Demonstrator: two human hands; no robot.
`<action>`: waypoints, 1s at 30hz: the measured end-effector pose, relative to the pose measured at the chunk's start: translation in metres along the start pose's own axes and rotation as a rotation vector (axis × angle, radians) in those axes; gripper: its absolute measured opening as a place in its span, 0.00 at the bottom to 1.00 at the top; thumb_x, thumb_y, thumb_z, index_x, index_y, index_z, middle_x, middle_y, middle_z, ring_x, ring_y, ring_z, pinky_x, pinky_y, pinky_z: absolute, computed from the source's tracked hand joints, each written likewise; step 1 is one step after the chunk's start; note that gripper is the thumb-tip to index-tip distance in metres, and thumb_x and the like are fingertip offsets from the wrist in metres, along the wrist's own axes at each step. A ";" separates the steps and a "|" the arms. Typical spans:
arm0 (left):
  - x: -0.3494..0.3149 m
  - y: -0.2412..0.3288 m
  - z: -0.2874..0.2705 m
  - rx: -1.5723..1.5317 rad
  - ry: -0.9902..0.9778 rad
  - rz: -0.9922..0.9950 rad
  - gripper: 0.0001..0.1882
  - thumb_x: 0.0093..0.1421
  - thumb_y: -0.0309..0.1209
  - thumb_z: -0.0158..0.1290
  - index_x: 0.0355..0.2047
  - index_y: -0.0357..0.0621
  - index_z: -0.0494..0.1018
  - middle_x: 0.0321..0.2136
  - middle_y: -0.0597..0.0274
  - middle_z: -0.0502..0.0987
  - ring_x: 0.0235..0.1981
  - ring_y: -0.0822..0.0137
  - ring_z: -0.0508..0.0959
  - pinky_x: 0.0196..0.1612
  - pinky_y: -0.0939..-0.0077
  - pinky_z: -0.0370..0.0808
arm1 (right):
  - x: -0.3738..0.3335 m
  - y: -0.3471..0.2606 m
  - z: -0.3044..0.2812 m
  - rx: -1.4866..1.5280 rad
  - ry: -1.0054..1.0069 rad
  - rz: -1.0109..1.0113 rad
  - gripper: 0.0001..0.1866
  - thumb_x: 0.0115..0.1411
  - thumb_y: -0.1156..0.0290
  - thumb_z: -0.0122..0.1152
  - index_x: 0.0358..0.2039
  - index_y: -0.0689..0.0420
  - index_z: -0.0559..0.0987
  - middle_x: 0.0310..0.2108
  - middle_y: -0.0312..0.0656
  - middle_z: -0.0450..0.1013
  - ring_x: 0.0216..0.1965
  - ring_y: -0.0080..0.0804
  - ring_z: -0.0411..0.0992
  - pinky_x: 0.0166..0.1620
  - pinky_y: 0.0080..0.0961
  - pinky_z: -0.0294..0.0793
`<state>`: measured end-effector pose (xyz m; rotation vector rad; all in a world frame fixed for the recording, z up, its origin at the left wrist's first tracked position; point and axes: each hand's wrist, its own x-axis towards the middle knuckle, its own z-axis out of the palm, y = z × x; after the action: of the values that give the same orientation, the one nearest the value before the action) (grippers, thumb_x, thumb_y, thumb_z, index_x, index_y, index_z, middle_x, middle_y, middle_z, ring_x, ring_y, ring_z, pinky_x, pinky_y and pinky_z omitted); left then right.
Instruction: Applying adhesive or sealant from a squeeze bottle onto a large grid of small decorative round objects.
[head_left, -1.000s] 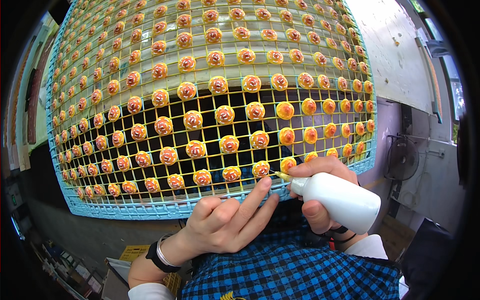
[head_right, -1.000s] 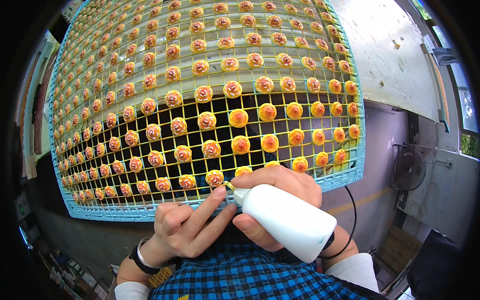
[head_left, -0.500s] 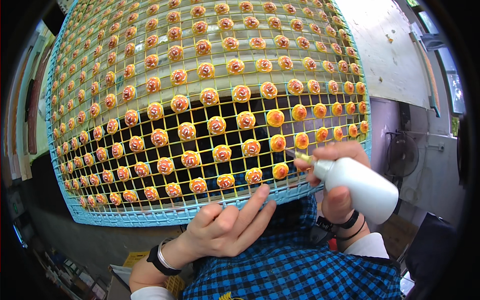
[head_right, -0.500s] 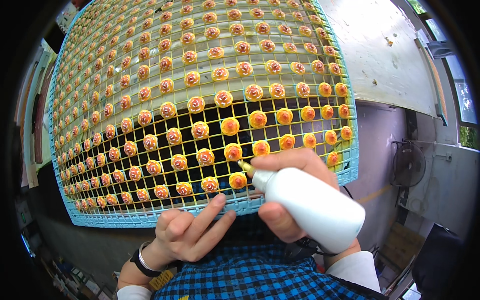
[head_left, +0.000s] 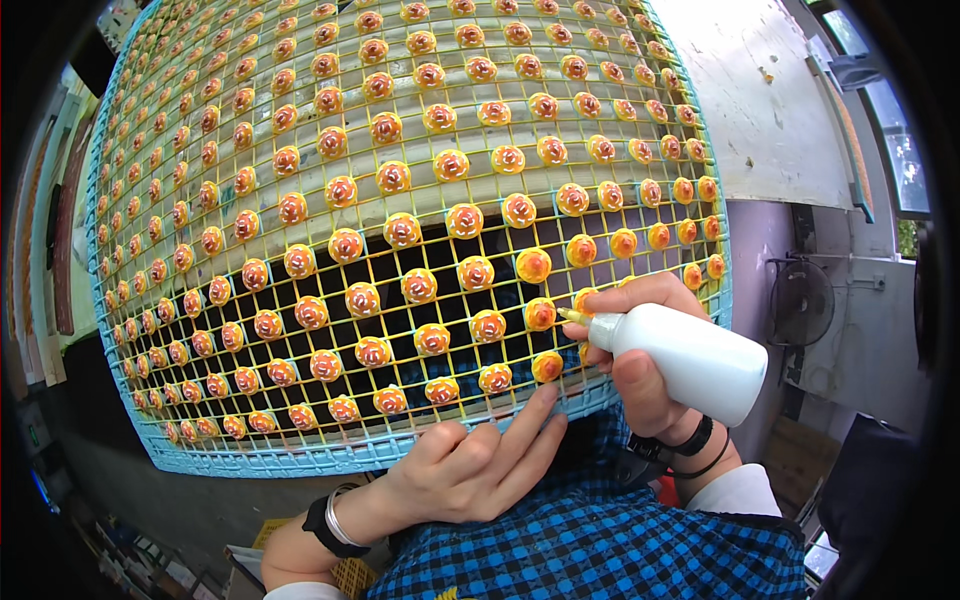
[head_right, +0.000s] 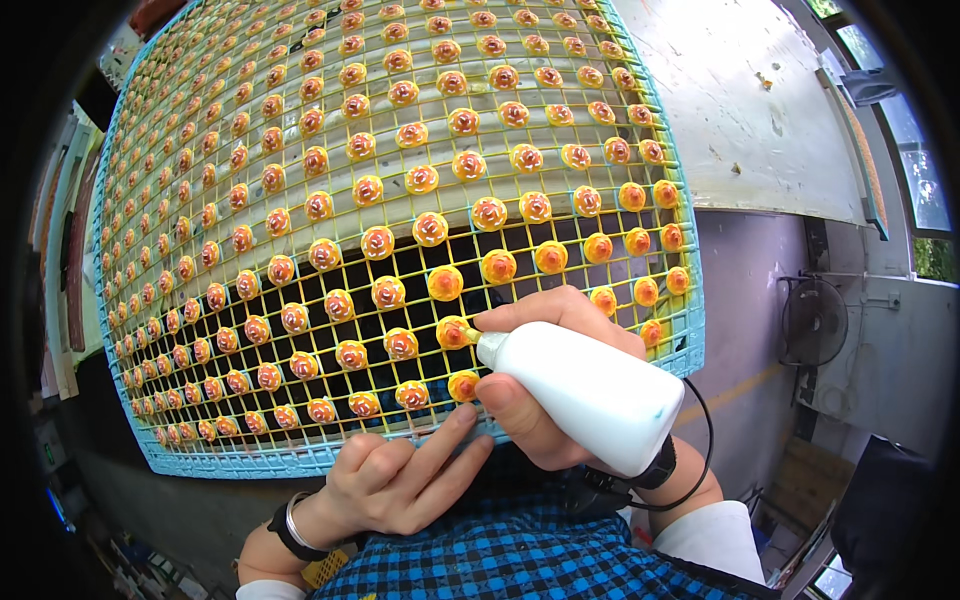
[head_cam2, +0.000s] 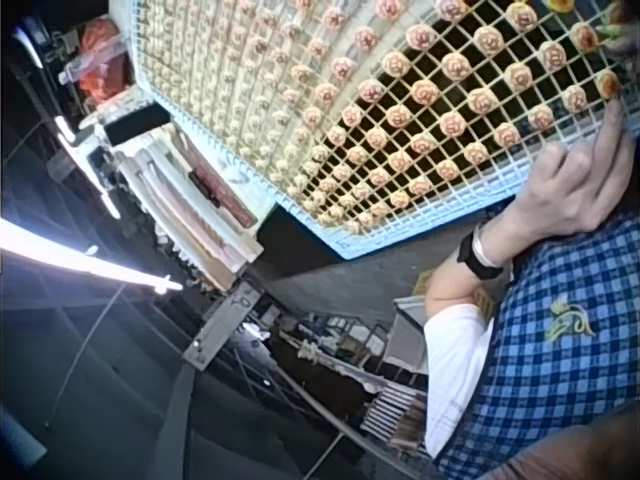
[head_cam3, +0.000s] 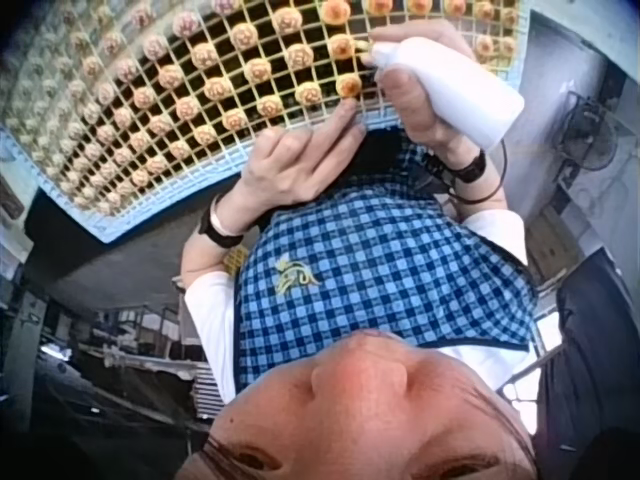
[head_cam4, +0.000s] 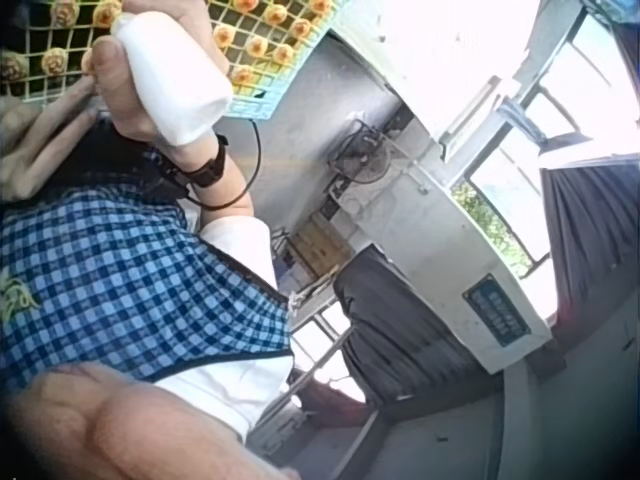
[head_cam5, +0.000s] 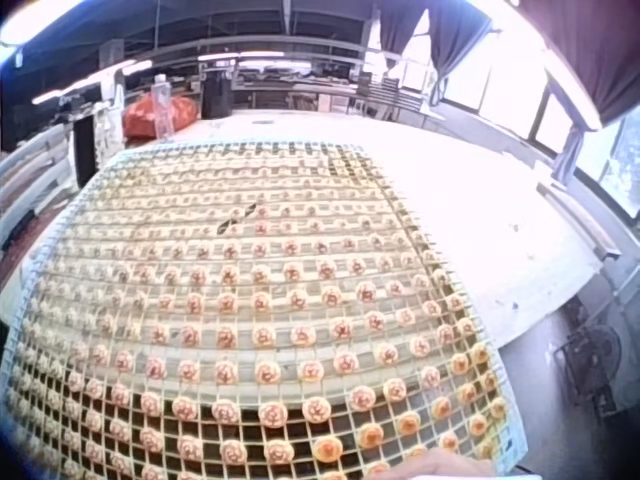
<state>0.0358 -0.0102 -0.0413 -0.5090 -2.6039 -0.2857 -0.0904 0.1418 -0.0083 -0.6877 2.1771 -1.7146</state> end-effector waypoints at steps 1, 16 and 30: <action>0.000 0.000 0.000 -0.001 0.000 0.000 0.09 0.57 0.35 0.50 0.36 0.62 0.79 0.44 0.78 0.78 0.27 0.78 0.57 0.28 0.86 0.54 | 0.000 0.001 0.000 0.007 0.013 0.002 0.19 0.55 0.59 0.64 0.34 0.65 0.77 0.29 0.43 0.73 0.25 0.26 0.72 0.28 0.19 0.70; 0.000 0.001 0.000 -0.008 0.006 -0.013 0.10 0.57 0.35 0.51 0.36 0.62 0.80 0.44 0.78 0.78 0.26 0.78 0.56 0.28 0.86 0.53 | 0.001 -0.001 -0.001 -0.074 -0.023 0.006 0.19 0.54 0.60 0.65 0.36 0.64 0.77 0.29 0.42 0.73 0.25 0.25 0.72 0.28 0.19 0.71; 0.001 -0.002 -0.001 -0.003 -0.012 0.026 0.09 0.57 0.35 0.50 0.36 0.61 0.79 0.44 0.78 0.78 0.25 0.79 0.56 0.26 0.87 0.52 | 0.031 -0.002 -0.003 -0.043 -0.020 0.003 0.09 0.53 0.70 0.64 0.32 0.62 0.78 0.29 0.41 0.74 0.26 0.26 0.74 0.28 0.19 0.72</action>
<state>0.0344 -0.0121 -0.0403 -0.5469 -2.6067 -0.2790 -0.1175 0.1278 -0.0038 -0.7088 2.2056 -1.6567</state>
